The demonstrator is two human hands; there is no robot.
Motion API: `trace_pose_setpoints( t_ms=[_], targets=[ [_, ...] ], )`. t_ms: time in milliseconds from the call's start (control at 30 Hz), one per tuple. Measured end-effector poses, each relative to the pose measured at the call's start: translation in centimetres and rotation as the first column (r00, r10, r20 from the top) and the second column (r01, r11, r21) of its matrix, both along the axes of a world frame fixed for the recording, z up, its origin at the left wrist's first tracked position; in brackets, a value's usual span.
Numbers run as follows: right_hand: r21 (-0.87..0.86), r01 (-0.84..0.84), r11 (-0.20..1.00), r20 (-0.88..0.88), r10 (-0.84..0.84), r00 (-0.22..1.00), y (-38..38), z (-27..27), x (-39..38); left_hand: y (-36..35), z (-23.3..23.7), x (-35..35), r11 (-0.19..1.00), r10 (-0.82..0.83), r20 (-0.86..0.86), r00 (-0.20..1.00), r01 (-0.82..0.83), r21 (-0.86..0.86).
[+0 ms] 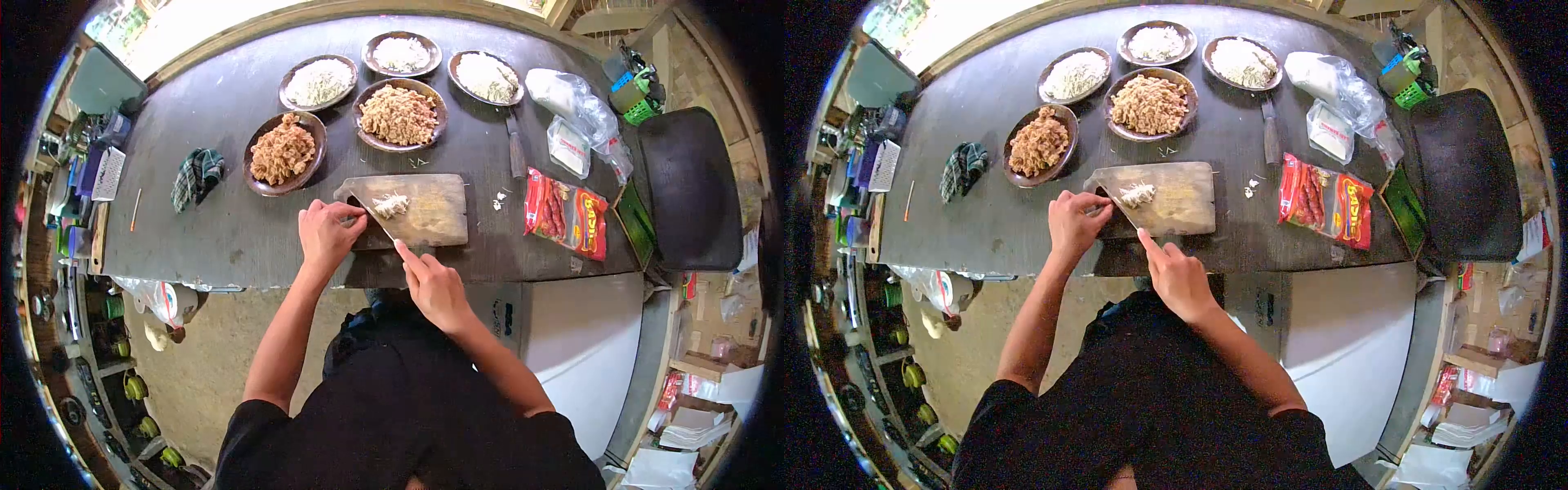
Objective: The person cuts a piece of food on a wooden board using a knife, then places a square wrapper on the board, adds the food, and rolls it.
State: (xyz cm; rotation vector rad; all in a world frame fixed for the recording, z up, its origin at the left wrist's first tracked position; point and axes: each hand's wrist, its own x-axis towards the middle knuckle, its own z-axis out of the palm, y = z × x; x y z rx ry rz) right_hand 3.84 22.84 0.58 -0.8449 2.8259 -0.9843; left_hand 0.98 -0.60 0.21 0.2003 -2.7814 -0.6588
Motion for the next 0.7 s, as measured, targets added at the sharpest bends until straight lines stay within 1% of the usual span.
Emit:
trace_pose_setpoints(
  t_ms=[67, 200, 267, 400, 500, 567, 700],
  targets=[
    [-0.008, 0.018, 1.000, 0.033, -0.018, 0.999, 0.3, 0.1, 0.2, -0.1, -0.1, 0.0, 1.000, -0.026, -0.050, 0.998, 0.026, 0.006],
    [-0.043, 0.010, 0.999, 0.067, -0.007, 0.998, 1.1, 0.2, 0.3, -0.1, 0.2, 0.0, 1.000, -0.006, -0.002, 1.000, 0.006, 0.020],
    [-0.097, -0.034, 0.995, 0.037, 0.038, 0.999, 1.1, 0.3, 0.5, -0.3, -0.1, -0.1, 1.000, -0.005, 0.004, 1.000, 0.005, 0.016],
    [-0.091, -0.030, 0.995, 0.054, 0.035, 0.998, 0.7, -0.1, 0.5, -0.3, 0.1, -0.2, 1.000, 0.010, 0.024, 1.000, -0.010, 0.004],
    [-0.044, -0.011, 0.999, 0.053, 0.013, 0.999, 0.3, -0.1, 0.4, -0.2, 0.1, -0.2, 1.000, 0.003, 0.013, 1.000, -0.003, -0.005],
    [-0.008, -0.005, 1.000, 0.014, 0.005, 1.000, 0.0, -0.1, 0.1, -0.2, 0.0, -0.2, 1.000, -0.004, 0.017, 1.000, 0.004, 0.004],
    [-0.012, -0.002, 1.000, 0.012, 0.002, 1.000, -0.2, 0.1, -0.3, -0.1, 0.1, 0.0, 1.000, -0.009, -0.022, 1.000, 0.009, -0.004]
  ],
)
